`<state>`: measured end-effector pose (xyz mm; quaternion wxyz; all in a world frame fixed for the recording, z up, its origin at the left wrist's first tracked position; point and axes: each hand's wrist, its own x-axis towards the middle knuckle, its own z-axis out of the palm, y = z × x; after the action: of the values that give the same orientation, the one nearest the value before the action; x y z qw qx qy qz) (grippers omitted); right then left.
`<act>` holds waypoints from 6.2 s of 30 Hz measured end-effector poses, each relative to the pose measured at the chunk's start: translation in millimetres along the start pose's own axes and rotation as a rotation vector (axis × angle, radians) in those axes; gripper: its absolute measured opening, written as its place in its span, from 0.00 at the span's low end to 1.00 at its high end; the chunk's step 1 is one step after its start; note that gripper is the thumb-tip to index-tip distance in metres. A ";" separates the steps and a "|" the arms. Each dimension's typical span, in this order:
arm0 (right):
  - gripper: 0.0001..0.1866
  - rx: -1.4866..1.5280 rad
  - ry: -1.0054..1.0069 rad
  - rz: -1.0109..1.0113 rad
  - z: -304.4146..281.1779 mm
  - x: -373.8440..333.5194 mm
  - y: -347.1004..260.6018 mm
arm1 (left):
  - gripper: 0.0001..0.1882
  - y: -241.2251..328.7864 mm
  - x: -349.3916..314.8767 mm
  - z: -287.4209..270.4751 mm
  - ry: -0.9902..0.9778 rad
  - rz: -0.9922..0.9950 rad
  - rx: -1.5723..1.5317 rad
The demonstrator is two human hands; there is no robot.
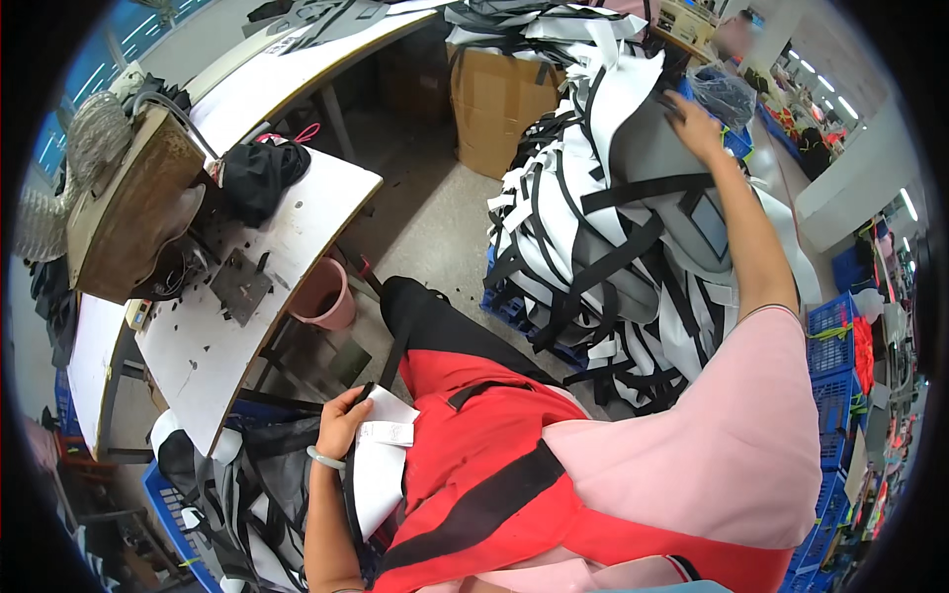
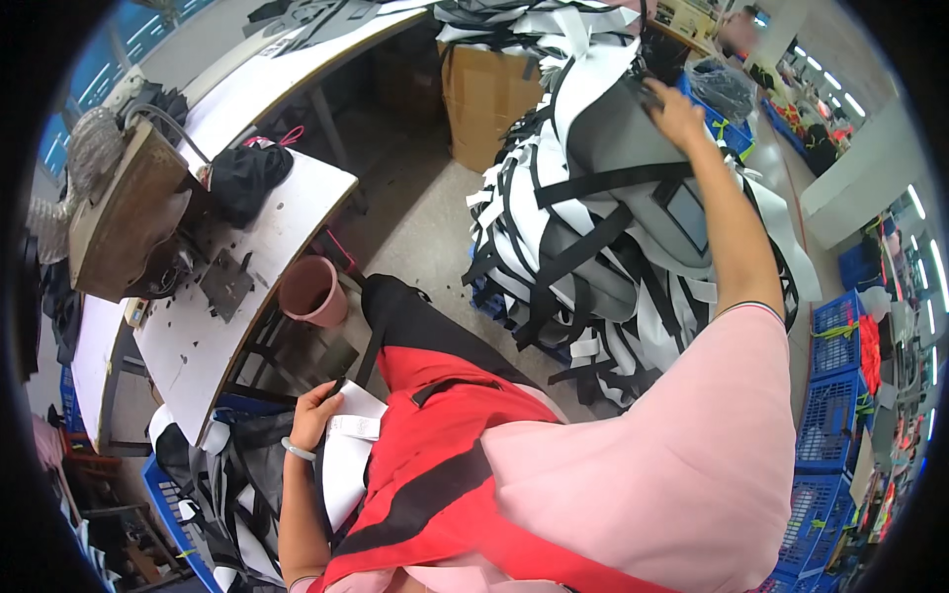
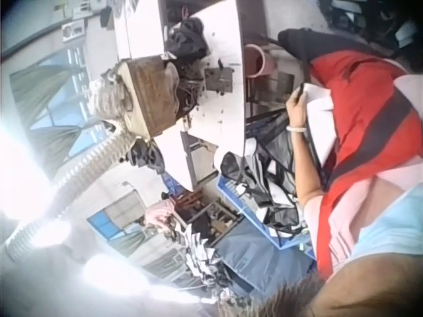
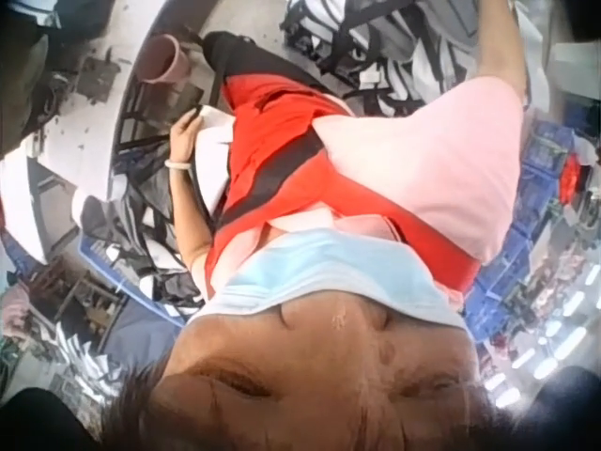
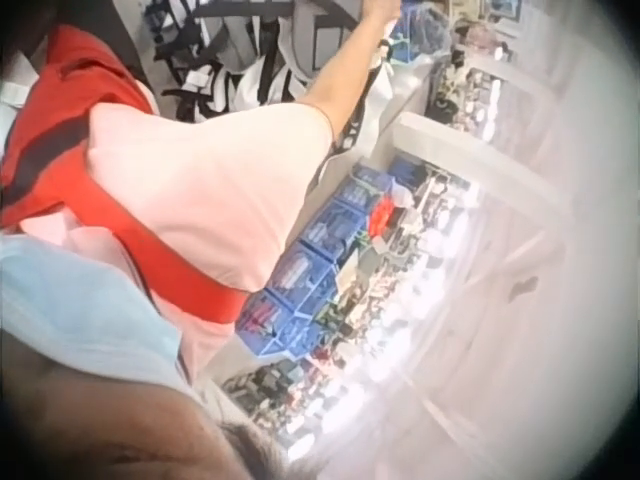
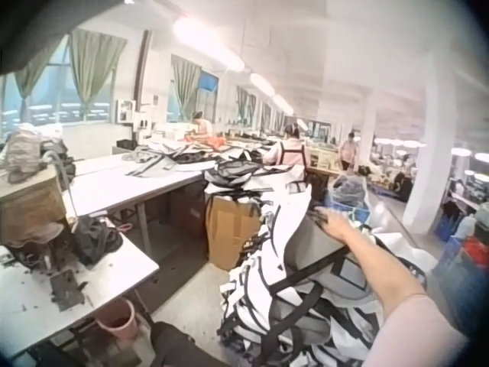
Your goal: Sewing fabric components for bags or backpacks using an industrial sewing machine.
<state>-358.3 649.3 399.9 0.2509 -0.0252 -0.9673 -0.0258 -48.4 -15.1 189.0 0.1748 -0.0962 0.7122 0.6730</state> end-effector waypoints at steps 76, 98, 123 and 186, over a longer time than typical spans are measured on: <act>0.11 0.516 -0.881 -1.657 8.9 -283.5 -478.2 | 0.11 -11.3 -33.9 15.3 -0.107 0.307 0.805; 0.14 0.641 -1.215 -1.641 -114.2 -146.1 -472.4 | 0.08 164.0 -121.7 -1.8 0.081 0.442 0.724; 0.23 1.304 -1.411 -0.699 -27.2 -71.6 -570.5 | 0.11 206.5 23.9 -120.5 0.379 0.112 0.105; 0.11 0.642 -1.019 -1.028 -3.6 -136.8 -428.9 | 0.14 10.9 -210.5 -131.7 0.938 -0.076 0.263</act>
<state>-263.7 216.3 320.5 -0.2711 0.4898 -0.8137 0.1567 125.5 -165.6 283.1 -0.1299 -0.3923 0.7892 0.4543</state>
